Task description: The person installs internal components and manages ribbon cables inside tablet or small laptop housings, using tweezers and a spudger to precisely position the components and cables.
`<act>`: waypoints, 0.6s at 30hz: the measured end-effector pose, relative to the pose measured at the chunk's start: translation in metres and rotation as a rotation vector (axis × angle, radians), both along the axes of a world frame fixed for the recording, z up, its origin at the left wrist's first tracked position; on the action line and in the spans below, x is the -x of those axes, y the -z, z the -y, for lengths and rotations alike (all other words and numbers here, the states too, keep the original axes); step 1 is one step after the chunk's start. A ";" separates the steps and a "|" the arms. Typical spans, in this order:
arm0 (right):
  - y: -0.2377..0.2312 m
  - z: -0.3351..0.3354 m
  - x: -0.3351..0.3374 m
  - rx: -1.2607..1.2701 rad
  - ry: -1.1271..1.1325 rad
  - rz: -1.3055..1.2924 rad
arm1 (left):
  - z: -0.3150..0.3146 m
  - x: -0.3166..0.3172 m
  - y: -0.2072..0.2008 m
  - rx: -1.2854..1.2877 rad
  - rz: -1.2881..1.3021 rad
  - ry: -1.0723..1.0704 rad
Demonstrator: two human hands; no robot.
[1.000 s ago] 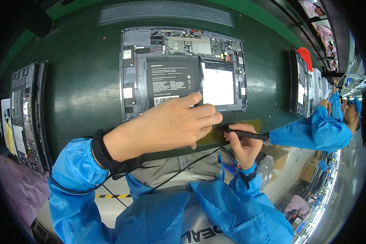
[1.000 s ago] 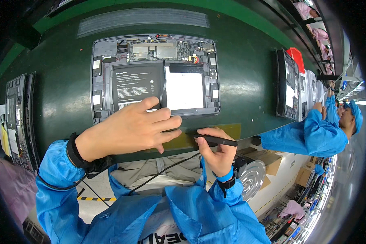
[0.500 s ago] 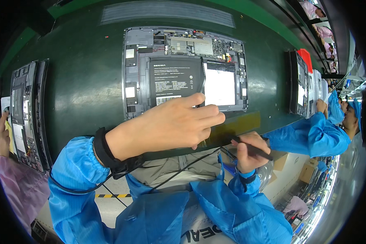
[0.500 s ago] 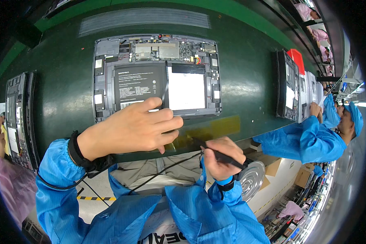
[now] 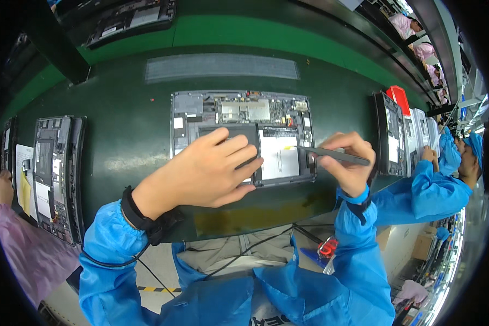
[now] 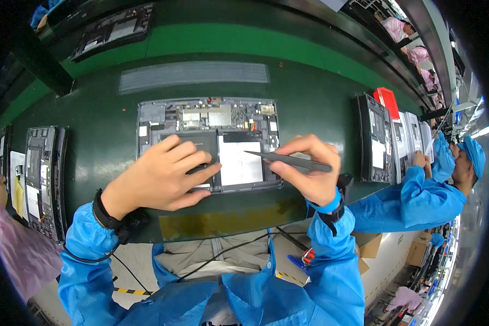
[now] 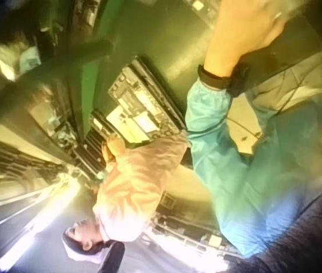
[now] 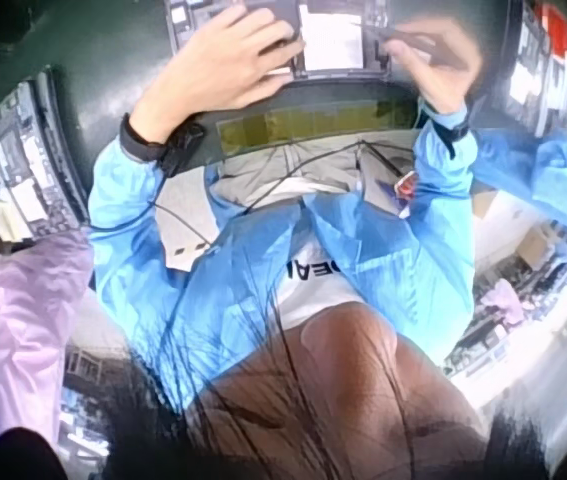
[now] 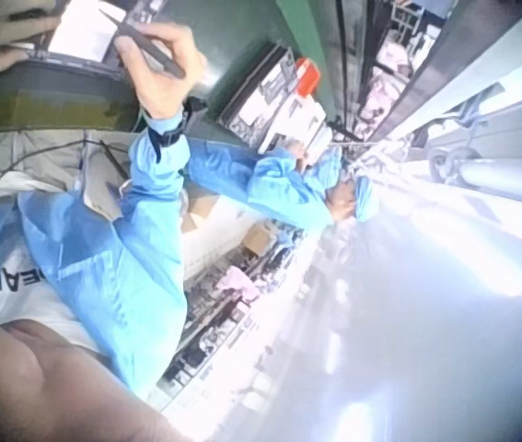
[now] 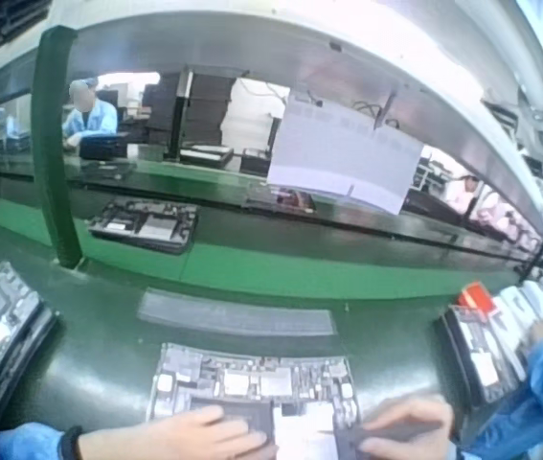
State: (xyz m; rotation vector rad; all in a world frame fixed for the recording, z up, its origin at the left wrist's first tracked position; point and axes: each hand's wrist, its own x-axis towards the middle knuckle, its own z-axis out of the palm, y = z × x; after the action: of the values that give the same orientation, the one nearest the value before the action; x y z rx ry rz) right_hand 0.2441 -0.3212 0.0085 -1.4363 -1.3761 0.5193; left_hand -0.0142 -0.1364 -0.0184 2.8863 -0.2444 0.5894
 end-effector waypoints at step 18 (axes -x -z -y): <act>0.054 -0.026 0.001 -0.069 -0.174 0.111 | -0.006 -0.004 0.006 0.065 -0.043 0.005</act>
State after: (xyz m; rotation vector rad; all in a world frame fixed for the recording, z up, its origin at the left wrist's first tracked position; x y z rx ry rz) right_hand 0.2428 -0.2953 -0.0455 -1.3131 -1.6025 0.5038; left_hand -0.0106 -0.1305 -0.0244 2.8316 -0.2215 0.5233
